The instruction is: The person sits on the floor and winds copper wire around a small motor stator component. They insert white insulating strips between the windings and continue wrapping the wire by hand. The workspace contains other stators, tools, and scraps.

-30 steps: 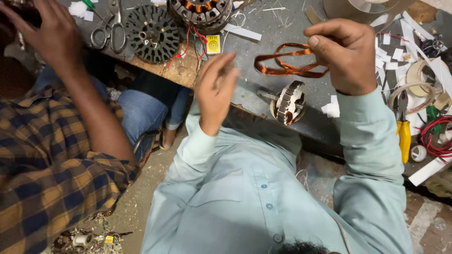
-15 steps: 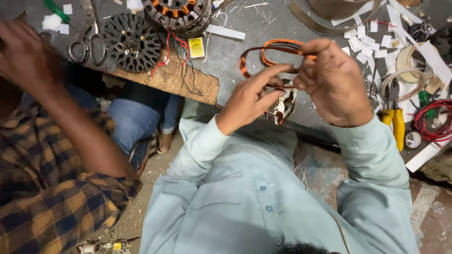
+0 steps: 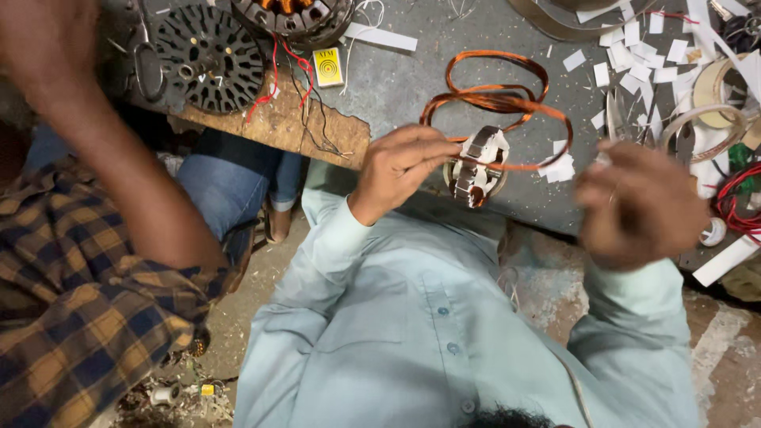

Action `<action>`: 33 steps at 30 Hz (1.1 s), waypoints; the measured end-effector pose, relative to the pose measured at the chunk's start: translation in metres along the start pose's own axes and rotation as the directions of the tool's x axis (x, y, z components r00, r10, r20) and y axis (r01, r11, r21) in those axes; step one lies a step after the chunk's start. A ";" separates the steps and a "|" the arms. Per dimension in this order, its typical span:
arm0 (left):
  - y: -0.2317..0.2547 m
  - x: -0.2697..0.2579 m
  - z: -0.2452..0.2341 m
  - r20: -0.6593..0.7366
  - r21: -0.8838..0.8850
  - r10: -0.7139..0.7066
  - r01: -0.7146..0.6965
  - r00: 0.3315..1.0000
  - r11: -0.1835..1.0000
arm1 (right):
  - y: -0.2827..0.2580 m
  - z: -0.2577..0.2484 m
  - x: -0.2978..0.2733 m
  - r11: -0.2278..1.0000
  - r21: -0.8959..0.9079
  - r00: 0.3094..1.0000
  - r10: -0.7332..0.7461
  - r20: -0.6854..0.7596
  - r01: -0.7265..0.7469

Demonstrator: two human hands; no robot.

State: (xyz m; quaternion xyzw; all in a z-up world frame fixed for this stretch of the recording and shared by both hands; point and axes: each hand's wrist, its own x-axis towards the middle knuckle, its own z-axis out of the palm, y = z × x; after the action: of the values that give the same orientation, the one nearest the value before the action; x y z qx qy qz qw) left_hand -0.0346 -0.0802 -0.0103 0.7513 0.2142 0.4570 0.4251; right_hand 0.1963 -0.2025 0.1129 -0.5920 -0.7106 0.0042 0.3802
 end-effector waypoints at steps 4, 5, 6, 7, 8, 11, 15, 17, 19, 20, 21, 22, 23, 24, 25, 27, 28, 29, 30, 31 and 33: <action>-0.001 -0.011 0.000 0.032 -0.009 0.090 -0.090 0.995 0.996 | -0.009 0.003 -0.004 0.988 -0.129 0.919 -0.032 0.394 0.090; -0.001 -0.012 -0.003 0.044 -0.004 0.124 -0.124 0.991 0.992 | -0.008 0.010 -0.003 0.983 -0.163 0.901 -0.010 0.433 0.089; -0.001 -0.013 -0.004 0.055 0.010 0.123 -0.124 0.991 0.992 | -0.006 0.015 -0.001 0.976 -0.195 0.880 0.006 0.474 0.098; 0.000 -0.014 -0.006 0.065 0.024 0.123 -0.125 0.990 0.992 | -0.005 0.017 -0.001 0.975 -0.174 0.896 -0.046 0.442 0.136; 0.000 -0.015 -0.008 0.072 0.041 0.121 -0.124 0.990 0.991 | -0.003 0.020 -0.001 0.972 -0.150 0.906 -0.103 0.410 0.179; 0.003 -0.018 -0.011 0.139 0.091 0.036 -0.049 0.990 0.995 | 0.003 0.028 -0.004 0.955 -0.184 0.924 -0.160 0.348 0.235; 0.006 -0.017 -0.005 0.102 0.067 -0.022 0.016 0.995 0.998 | 0.011 0.028 -0.013 0.950 -0.232 0.940 -0.130 0.316 0.210; 0.007 -0.016 -0.003 0.090 0.067 -0.028 0.022 0.996 0.997 | 0.013 0.029 -0.015 0.947 -0.204 0.924 -0.169 0.344 0.250; 0.008 -0.015 -0.002 0.081 0.081 -0.053 0.046 0.995 0.996 | 0.013 0.031 -0.015 0.952 -0.171 0.921 -0.183 0.344 0.253; 0.008 -0.016 -0.002 0.075 0.087 -0.070 0.063 0.995 0.994 | 0.013 0.033 -0.016 0.961 -0.147 0.925 -0.176 0.337 0.236; 0.008 -0.017 -0.001 0.078 0.098 -0.078 0.070 0.994 0.993 | 0.012 0.034 -0.016 0.968 -0.123 0.929 -0.169 0.329 0.219; 0.008 -0.018 -0.001 0.078 0.110 -0.086 0.077 0.993 0.991 | 0.011 0.036 -0.016 0.970 -0.141 0.938 -0.148 0.315 0.200; 0.007 -0.018 -0.001 0.078 0.122 -0.093 0.083 0.993 0.989 | 0.010 0.037 -0.016 0.971 -0.158 0.945 -0.127 0.300 0.181; 0.006 -0.019 -0.001 0.100 0.065 -0.091 0.085 0.991 0.994 | 0.010 0.038 -0.015 0.971 -0.175 0.953 -0.107 0.285 0.162; 0.004 -0.019 -0.001 0.121 0.008 -0.088 0.088 0.989 0.996 | 0.010 0.037 -0.015 0.972 -0.167 0.952 -0.110 0.284 0.162; 0.001 -0.018 0.000 0.117 -0.054 -0.088 0.095 0.989 0.994 | 0.012 0.036 -0.014 0.975 -0.151 0.952 -0.115 0.284 0.163; 0.000 -0.019 0.002 0.095 -0.060 -0.093 0.099 0.991 0.993 | 0.012 0.036 -0.015 0.977 -0.144 0.949 -0.111 0.295 0.159; 0.000 -0.019 0.005 0.073 -0.067 -0.098 0.102 0.993 0.993 | 0.013 0.036 -0.016 0.978 -0.136 0.946 -0.108 0.307 0.156; -0.001 -0.019 0.007 0.055 -0.057 -0.116 0.119 0.992 0.991 | 0.013 0.035 -0.018 0.980 -0.130 0.942 -0.104 0.318 0.152; -0.001 -0.019 0.009 0.037 -0.048 -0.135 0.136 0.990 0.990 | 0.013 0.036 -0.019 0.978 -0.140 0.944 -0.106 0.312 0.156; 0.000 -0.019 0.011 0.010 -0.017 -0.132 0.132 0.991 0.991 | 0.013 0.038 -0.020 0.973 -0.161 0.947 -0.112 0.300 0.166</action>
State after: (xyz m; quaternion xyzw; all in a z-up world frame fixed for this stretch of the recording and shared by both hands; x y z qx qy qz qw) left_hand -0.0343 -0.0992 -0.0223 0.7338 0.2577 0.4262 0.4620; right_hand 0.1869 -0.1989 0.0695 -0.5659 -0.7958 -0.0022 0.2155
